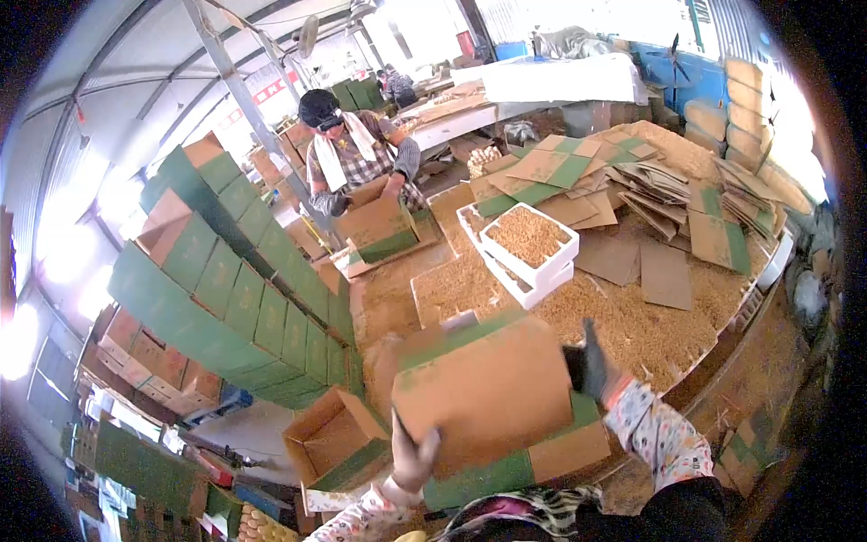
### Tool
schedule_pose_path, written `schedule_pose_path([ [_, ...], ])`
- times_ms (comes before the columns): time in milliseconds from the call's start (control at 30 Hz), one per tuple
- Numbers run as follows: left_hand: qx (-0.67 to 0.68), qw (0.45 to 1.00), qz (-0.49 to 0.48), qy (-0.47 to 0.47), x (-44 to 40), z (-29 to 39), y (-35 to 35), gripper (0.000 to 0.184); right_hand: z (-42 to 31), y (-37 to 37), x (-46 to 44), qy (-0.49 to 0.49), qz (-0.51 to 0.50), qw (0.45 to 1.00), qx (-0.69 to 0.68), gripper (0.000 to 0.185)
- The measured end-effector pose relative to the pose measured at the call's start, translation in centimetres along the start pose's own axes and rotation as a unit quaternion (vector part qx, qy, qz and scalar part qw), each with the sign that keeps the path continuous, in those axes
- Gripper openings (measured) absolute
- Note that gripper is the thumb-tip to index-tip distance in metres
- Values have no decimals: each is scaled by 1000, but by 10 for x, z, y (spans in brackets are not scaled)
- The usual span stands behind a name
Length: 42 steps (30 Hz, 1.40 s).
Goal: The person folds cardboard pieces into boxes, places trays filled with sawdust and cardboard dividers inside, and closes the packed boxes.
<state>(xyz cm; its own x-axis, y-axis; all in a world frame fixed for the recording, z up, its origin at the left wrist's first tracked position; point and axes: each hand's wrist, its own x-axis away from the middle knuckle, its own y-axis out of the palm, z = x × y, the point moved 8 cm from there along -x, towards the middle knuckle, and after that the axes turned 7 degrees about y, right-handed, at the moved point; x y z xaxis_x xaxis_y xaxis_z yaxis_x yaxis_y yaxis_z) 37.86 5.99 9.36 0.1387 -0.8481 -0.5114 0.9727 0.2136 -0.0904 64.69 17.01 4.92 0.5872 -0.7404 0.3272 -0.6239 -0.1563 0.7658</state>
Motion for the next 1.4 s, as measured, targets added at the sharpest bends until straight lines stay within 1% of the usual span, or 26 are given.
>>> schedule_pose_path([
  [33, -150, 976, -102, 117, 19, -10, -2, 59, -22, 26, 12, -5, 13, 1000, 15, 83],
  [67, -298, 916, -221, 152, 46, -33, -5, 61, -16, 2, 3, 8, 73, 980, 187, 78],
  [133, -524, 701, -435, 210, 97, -85, -18, 62, -5, -14, -5, 45, 167, 833, 525, 67],
  [167, -497, 794, -343, 77, 79, -91, -41, 50, -1, -4, -4, 65, 202, 706, 675, 65],
  [200, -438, 872, -215, -35, 67, -95, -69, 39, 17, -30, -27, -101, 197, 684, 695, 67],
  [267, -201, 979, 7, 7, 8, -86, -85, 51, 26, -6, -23, -295, 217, 672, 643, 65],
  [333, -207, 978, 42, 0, -39, -69, -47, 67, 35, 7, -24, -116, 128, 868, 466, 64],
  [367, -341, 937, -50, 50, -53, -72, -19, 66, 32, -29, -33, -197, 74, 802, 559, 60],
  [400, -458, 877, -146, -18, -56, -82, -1, 58, 50, -71, -27, -271, 22, 719, 639, 57],
  [433, -492, 860, -132, -12, -64, -83, 3, 49, 47, -90, -4, -295, 105, 840, 444, 56],
  [467, -487, 862, -137, 30, -63, -88, 4, 46, 37, -118, 19, -326, 226, 851, 344, 57],
  [500, -420, 897, -133, -37, -64, -98, -2, 50, 33, -146, 47, -362, 335, 840, 228, 58],
  [567, -466, 868, -172, -8, -63, -108, -5, 50, 30, -201, 130, -396, 584, 671, 226, 62],
  [600, -388, 909, -142, -52, -62, -111, -5, 49, 43, -257, 141, -381, 587, 702, 129, 74],
  [700, -461, 871, -152, -78, -64, -100, 11, 48, 99, -330, 119, -226, 633, 731, -120, 81],
  [767, -449, 876, -141, -108, -63, -96, 10, 48, 69, -283, 128, -309, 638, 705, -18, 84],
  [800, -462, 869, -145, -98, -63, -94, 5, 47, 67, -289, 122, -386, 551, 740, 6, 78],
  [867, -477, 863, -144, -80, -62, -94, 9, 47, 76, -316, 121, -381, 567, 730, -22, 65],
  [1033, -433, 889, -137, -68, -57, -101, -1, 43, 74, -293, 120, -319, 303, 866, -236, 43],
  [1100, -162, 974, 47, -149, -48, -121, -27, 40, 66, -259, 127, -293, 240, 892, -245, 44],
  [1133, -18, 973, 139, -181, -39, -139, -41, 38, 63, -256, 134, -294, 257, 889, -239, 44],
  [1167, 103, 959, 117, -238, -31, -168, -53, 32, 56, -245, 135, -282, 236, 907, -205, 45],
  [1233, 370, 837, 82, -395, -26, -167, -10, 30, 10, -177, 133, -246, 187, 941, -139, 47],
  [1267, 222, 916, 110, -317, -31, -227, -39, 25, -7, -150, 125, -220, 158, 957, -106, 47],
  [1333, 141, 949, 58, -277, -59, -227, -29, 28, -40, -76, 109, -148, 135, 979, -42, 45],
  [1400, 2, 967, 111, -229, -58, -250, -16, 26, -47, -75, 93, -53, 128, 990, 7, 40],
])
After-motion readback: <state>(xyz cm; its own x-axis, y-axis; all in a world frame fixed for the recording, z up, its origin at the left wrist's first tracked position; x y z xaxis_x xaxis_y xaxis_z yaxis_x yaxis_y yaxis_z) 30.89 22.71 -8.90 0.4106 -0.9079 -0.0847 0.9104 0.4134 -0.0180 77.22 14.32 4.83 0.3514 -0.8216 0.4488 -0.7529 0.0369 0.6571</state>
